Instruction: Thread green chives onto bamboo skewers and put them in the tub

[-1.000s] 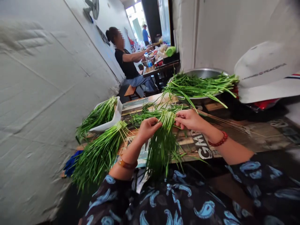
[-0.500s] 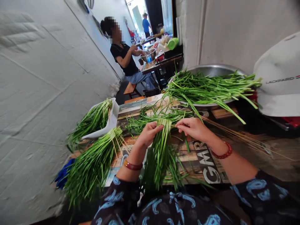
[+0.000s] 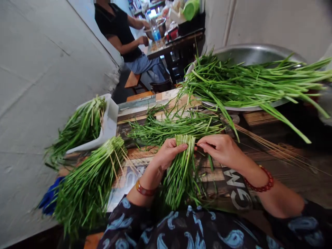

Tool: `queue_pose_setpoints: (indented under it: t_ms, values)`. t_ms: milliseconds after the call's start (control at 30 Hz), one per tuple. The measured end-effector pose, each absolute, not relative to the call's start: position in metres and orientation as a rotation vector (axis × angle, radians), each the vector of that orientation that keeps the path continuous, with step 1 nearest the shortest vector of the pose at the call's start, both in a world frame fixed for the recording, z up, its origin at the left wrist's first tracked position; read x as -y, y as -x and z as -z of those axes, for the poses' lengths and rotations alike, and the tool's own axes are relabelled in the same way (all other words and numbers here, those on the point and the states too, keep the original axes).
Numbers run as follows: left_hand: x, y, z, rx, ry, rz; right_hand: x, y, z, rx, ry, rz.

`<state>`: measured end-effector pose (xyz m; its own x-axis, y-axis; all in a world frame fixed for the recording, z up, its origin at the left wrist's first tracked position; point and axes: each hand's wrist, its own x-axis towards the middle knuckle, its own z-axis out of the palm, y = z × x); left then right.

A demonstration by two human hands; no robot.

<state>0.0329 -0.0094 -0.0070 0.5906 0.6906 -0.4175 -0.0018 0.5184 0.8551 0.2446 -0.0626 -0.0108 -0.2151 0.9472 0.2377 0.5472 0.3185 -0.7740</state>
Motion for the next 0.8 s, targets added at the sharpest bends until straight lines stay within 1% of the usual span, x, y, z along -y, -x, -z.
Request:
queue_pose_setpoints:
  t_ms: [133,267,333,367,467,533,600,733,800]
  values:
    - [0.013,-0.031,0.008,-0.824,-0.985,-0.462,0.065,-0.244,0.015,1.842,1.329,-0.822]
    - [0.017,-0.031,0.011,-0.813,-1.085,-0.406,0.07,-0.248,0.02,1.765,1.344,-1.171]
    - [0.018,-0.032,0.014,-0.793,-1.112,-0.38,0.075,-0.249,0.022,1.763,1.341,-1.242]
    - [0.018,-0.032,0.015,-0.781,-1.111,-0.373,0.078,-0.249,0.022,1.79,1.35,-1.192]
    - [0.017,-0.034,0.017,-0.758,-1.08,-0.378,0.086,-0.246,0.021,1.913,1.39,-0.856]
    - [0.016,-0.035,0.017,-0.753,-1.066,-0.381,0.09,-0.245,0.02,1.953,1.405,-0.69]
    - [0.017,-0.036,0.015,-0.755,-1.058,-0.375,0.091,-0.245,0.019,1.954,1.398,-0.677]
    - [0.018,-0.035,0.012,-0.745,-1.038,-0.339,0.085,-0.251,0.016,1.926,1.311,-0.888]
    - [0.019,-0.034,0.011,-0.758,-0.999,-0.348,0.083,-0.253,0.015,1.943,1.297,-0.839]
